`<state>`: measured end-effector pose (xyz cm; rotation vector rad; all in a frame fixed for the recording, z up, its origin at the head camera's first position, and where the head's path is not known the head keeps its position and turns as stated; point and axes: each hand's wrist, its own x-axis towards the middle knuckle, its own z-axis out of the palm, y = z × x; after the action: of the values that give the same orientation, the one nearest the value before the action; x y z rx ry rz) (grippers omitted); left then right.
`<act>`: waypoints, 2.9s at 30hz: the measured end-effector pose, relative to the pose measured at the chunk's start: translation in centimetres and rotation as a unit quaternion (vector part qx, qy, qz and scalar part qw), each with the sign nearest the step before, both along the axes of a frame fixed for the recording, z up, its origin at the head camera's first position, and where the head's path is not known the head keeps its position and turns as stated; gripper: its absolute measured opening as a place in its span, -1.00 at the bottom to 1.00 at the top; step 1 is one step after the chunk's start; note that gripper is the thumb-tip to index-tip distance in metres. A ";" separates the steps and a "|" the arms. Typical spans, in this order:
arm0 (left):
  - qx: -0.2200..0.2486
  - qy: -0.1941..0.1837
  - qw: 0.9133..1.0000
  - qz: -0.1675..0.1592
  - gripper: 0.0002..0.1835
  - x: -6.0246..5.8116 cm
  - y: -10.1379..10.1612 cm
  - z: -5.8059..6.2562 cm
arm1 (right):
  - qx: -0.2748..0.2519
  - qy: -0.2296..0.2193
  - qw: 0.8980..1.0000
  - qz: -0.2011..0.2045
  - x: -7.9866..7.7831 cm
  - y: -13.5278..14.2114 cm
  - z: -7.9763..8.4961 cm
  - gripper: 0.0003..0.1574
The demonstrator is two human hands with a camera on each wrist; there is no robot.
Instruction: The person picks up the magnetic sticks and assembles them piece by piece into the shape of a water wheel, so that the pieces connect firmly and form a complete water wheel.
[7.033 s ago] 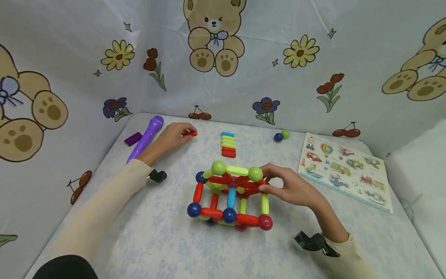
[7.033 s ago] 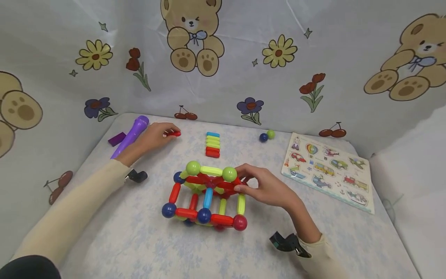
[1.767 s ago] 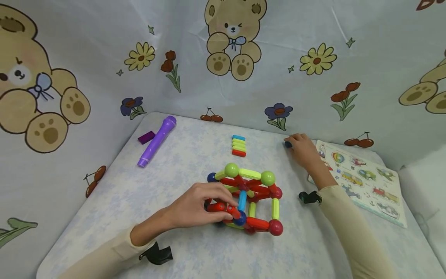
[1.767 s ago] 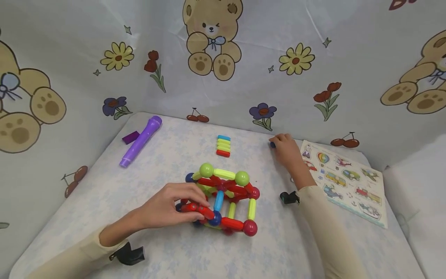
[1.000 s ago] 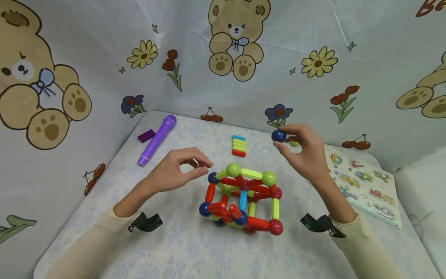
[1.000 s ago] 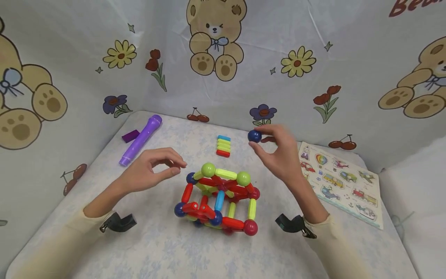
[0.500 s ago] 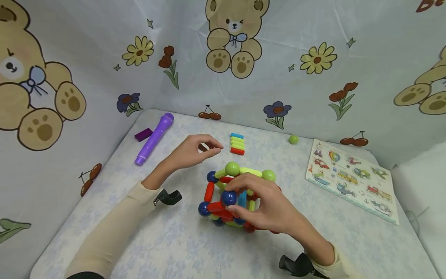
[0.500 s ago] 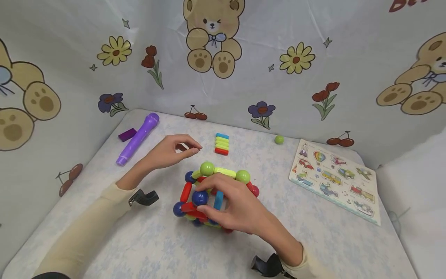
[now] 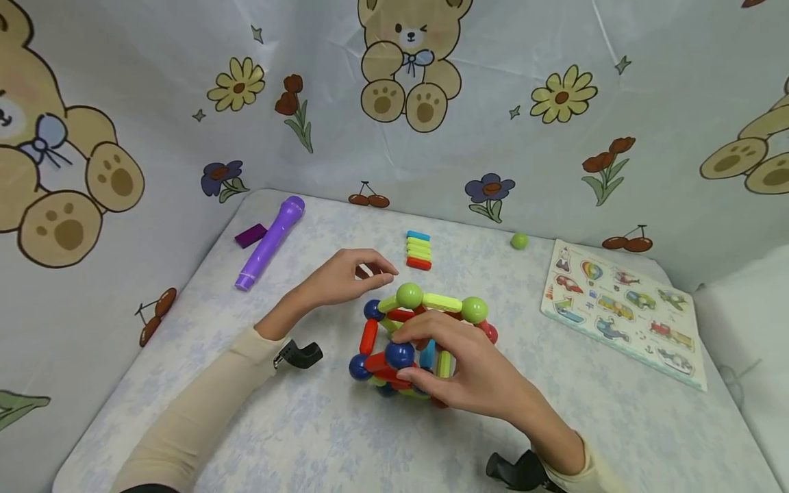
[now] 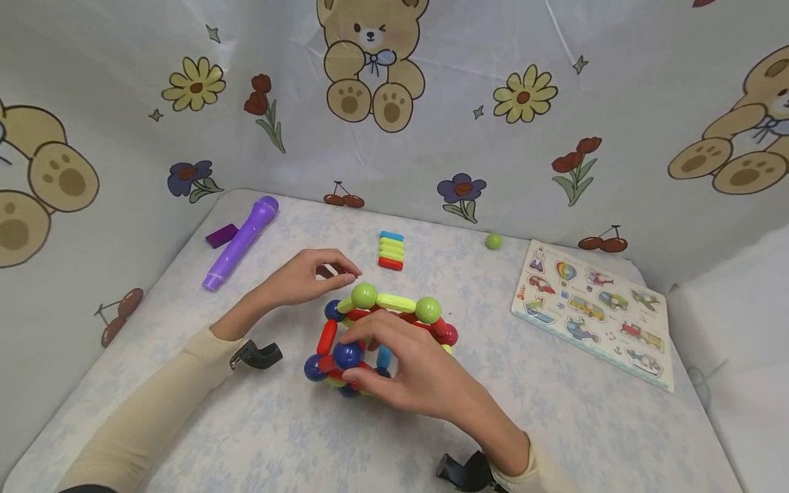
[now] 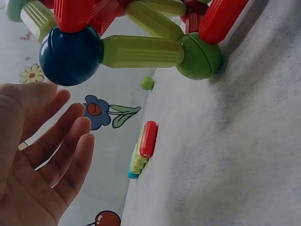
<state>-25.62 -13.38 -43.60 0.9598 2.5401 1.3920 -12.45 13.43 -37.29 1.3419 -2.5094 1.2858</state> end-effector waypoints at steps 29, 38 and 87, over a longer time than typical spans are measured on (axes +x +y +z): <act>-0.034 -0.051 0.998 -0.033 -0.71 -0.3 -0.2 -1.2 | -0.049 0.058 0.997 -0.010 -2.8 3.8 2.7 -0.57; -0.056 -0.071 0.995 -0.046 -0.76 -0.5 -0.6 -1.7 | 0.004 0.004 0.995 -0.103 -13.3 7.2 -0.4 -0.67; 0.004 -0.169 0.970 -0.173 -0.80 0.6 -2.1 1.1 | -0.178 0.006 0.983 -0.048 -2.9 10.1 1.0 -0.53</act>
<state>-25.02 -15.44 -42.54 1.0066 2.0103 1.3287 -15.38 23.50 -36.29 1.1302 -2.1657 1.6005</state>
